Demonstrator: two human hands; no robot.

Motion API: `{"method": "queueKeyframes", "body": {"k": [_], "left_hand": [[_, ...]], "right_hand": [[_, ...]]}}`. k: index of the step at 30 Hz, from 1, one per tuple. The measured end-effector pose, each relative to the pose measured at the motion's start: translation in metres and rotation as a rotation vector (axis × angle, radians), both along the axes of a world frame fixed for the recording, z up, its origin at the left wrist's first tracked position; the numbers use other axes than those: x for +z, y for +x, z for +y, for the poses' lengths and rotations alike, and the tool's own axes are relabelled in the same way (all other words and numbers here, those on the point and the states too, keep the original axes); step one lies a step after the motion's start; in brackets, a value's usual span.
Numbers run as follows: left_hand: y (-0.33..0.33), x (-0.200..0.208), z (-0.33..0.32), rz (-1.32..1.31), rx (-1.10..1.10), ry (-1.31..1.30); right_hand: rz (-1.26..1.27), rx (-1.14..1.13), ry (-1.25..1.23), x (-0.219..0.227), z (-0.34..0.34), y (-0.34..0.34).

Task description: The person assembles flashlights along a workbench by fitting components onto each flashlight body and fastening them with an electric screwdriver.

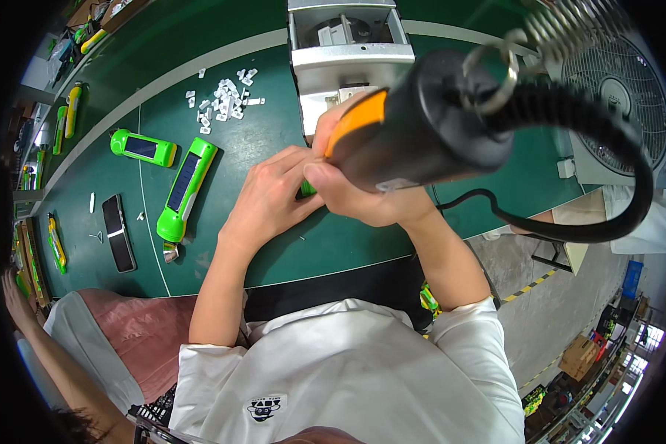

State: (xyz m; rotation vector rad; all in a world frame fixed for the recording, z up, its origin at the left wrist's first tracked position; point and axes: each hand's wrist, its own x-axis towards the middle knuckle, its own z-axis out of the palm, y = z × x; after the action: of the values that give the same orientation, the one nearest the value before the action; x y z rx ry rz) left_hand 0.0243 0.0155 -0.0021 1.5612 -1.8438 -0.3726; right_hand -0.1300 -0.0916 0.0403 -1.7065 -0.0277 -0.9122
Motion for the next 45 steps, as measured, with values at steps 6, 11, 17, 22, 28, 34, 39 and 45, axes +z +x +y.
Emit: {"method": "queueKeyframes", "body": {"k": [6,11,17,22,28,34,39,45], "left_hand": [[-0.001,0.006,0.001,-0.018,0.004,0.038],[-0.001,0.005,-0.001,-0.004,0.001,0.003],[-0.001,-0.002,-0.002,-0.012,0.000,-0.031],[-0.005,-0.001,-0.003,0.000,0.004,-0.031],[-0.006,-0.003,-0.007,-0.019,0.004,-0.065],[-0.005,-0.003,-0.008,0.018,0.006,-0.046],[-0.004,-0.008,-0.009,0.051,0.023,-0.083],[-0.003,-0.011,-0.009,0.058,0.038,-0.071]], "right_hand": [[0.017,0.046,0.051,0.001,-0.001,-0.005],[-0.047,-0.096,0.324,-0.007,0.011,-0.006],[-0.251,-0.013,0.243,0.013,0.009,-0.019],[-0.383,-0.157,0.204,0.049,-0.019,-0.024],[-0.328,-0.267,0.127,0.045,-0.038,-0.005],[-0.128,-0.380,-0.030,0.042,-0.038,-0.001],[0.083,-0.320,0.176,0.060,-0.052,0.028],[-0.014,-0.153,0.392,0.059,-0.062,0.023]]}}
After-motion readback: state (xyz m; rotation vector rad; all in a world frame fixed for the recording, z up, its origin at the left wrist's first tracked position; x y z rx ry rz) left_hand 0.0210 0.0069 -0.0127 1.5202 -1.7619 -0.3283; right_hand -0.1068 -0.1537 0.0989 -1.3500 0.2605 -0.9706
